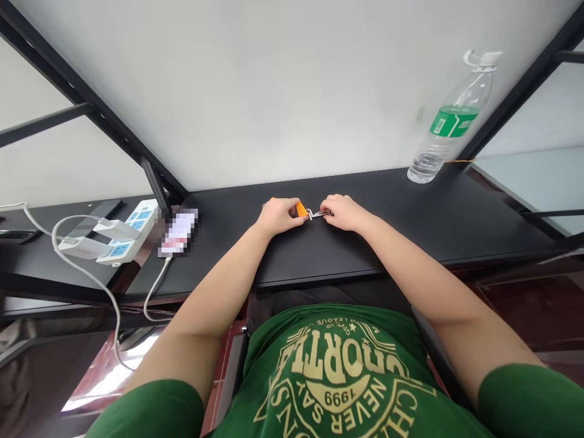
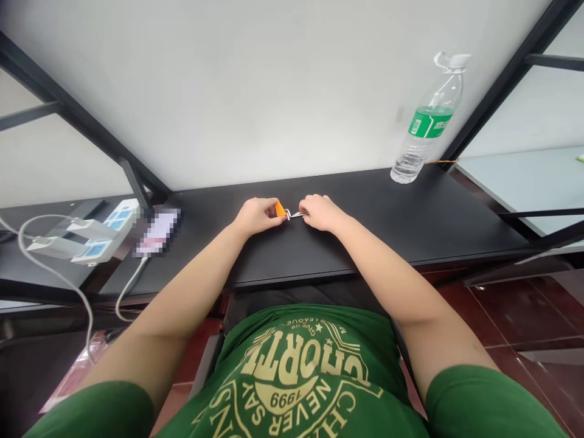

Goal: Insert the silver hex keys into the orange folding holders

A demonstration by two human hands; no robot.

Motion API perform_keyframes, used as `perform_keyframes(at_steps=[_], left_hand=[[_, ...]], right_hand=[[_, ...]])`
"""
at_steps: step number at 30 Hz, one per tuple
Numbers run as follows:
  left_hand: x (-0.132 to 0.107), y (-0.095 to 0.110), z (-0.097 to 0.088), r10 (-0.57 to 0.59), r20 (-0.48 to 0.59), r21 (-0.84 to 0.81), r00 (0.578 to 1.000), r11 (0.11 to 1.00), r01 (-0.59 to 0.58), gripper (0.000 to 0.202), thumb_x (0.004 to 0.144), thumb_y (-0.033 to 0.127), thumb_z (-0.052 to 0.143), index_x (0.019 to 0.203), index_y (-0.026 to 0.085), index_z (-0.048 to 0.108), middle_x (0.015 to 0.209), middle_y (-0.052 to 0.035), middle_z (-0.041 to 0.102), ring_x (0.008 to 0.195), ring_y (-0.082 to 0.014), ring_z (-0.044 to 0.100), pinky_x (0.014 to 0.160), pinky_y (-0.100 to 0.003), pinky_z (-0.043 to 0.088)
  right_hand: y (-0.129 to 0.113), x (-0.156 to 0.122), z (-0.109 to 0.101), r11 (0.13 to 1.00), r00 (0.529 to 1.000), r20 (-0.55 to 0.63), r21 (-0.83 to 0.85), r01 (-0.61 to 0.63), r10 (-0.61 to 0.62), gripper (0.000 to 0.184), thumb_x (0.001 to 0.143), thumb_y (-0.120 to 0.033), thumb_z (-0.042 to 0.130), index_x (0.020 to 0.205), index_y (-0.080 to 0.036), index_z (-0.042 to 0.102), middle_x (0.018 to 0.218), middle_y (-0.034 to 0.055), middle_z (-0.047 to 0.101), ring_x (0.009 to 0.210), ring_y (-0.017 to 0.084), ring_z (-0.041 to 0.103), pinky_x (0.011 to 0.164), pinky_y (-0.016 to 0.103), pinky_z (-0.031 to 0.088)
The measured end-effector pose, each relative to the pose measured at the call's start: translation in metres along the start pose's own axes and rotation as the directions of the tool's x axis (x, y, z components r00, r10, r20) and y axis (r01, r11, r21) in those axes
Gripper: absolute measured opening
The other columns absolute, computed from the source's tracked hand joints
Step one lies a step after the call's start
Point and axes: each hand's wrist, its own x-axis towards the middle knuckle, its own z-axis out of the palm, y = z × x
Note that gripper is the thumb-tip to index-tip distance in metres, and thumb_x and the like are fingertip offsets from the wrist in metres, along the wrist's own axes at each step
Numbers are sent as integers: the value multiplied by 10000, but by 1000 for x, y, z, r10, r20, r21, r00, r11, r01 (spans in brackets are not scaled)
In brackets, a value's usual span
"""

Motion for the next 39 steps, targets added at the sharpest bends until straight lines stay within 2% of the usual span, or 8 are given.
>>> perform_keyframes(at_steps=[5, 9, 13, 18, 24, 28, 34, 39], left_hand=[[0, 1, -1, -11, 0, -3, 1000, 1000, 11, 318, 789, 531, 770, 788, 249, 624, 676, 39, 646, 636, -152, 581, 667, -301, 421], [1, 3, -3, -4, 6, 7, 1000, 1000, 4, 322, 802, 539, 753, 784, 246, 621, 671, 31, 640, 620, -153, 565, 661, -306, 414], [1, 6, -3, -20, 21, 20, 1000, 1000, 19, 324, 795, 533, 762, 786, 246, 612, 675, 32, 640, 628, -157, 573, 667, -311, 417], [1, 12, -4, 15, 48, 39, 999, 999, -17, 334, 801, 534, 760, 772, 245, 596, 691, 21, 659, 653, -170, 605, 640, -313, 395], [0, 16, -3, 96, 36, 52, 995, 994, -98, 288, 822, 510, 750, 810, 248, 632, 709, 9, 682, 702, -196, 650, 640, -317, 390], [0, 15, -1, 118, 30, 75, 993, 990, -120, 255, 828, 486, 750, 849, 249, 656, 745, 2, 707, 732, -208, 667, 647, -323, 396], [1, 14, 4, 128, 17, 78, 992, 989, -129, 277, 818, 510, 753, 854, 252, 658, 751, -16, 710, 763, -229, 675, 676, -330, 405], [1, 16, 3, 148, 11, 97, 989, 984, -149, 275, 829, 510, 744, 896, 250, 684, 745, -23, 693, 747, -228, 660, 668, -328, 384]], right_hand=[[-3, -1, -5, 999, 999, 39, -32, -8, 10, 171, 977, -191, 577, 932, -198, 742, 1110, 112, 694, 1062, 271, 630, 914, 389, 425], [-4, -3, -11, 997, 992, 101, -8, -80, 80, 34, 862, -189, 682, 832, -201, 694, 1070, 94, 703, 890, 230, 631, 779, 346, 432], [1, -6, -14, 990, 986, 112, 61, -128, 120, 69, 782, -181, 720, 820, -212, 672, 1037, 75, 722, 810, 208, 618, 686, 321, 412], [8, -8, -12, 935, 990, -40, 338, -113, 134, 166, 812, -175, 685, 971, -212, 711, 910, 22, 736, 773, 172, 632, 713, 287, 453], [0, -5, -9, 717, 987, 145, 680, -155, 76, 498, 790, -92, 664, 1273, -195, 736, 800, -5, 739, 653, 151, 666, 658, 260, 510], [-6, -6, -15, 694, 979, 190, 695, -186, 72, 464, 832, -83, 644, 1256, -205, 785, 676, -20, 708, 655, 165, 666, 644, 261, 506], [-13, -7, -17, 660, 979, 166, 724, -200, 114, 250, 984, -236, 663, 1179, -175, 807, 585, -20, 650, 554, 141, 597, 610, 265, 479], [-15, -3, -12, 718, 982, 99, 671, -186, 162, 294, 1008, -281, 615, 1189, -183, 824, 647, 6, 702, 611, 168, 655, 718, 306, 545]])
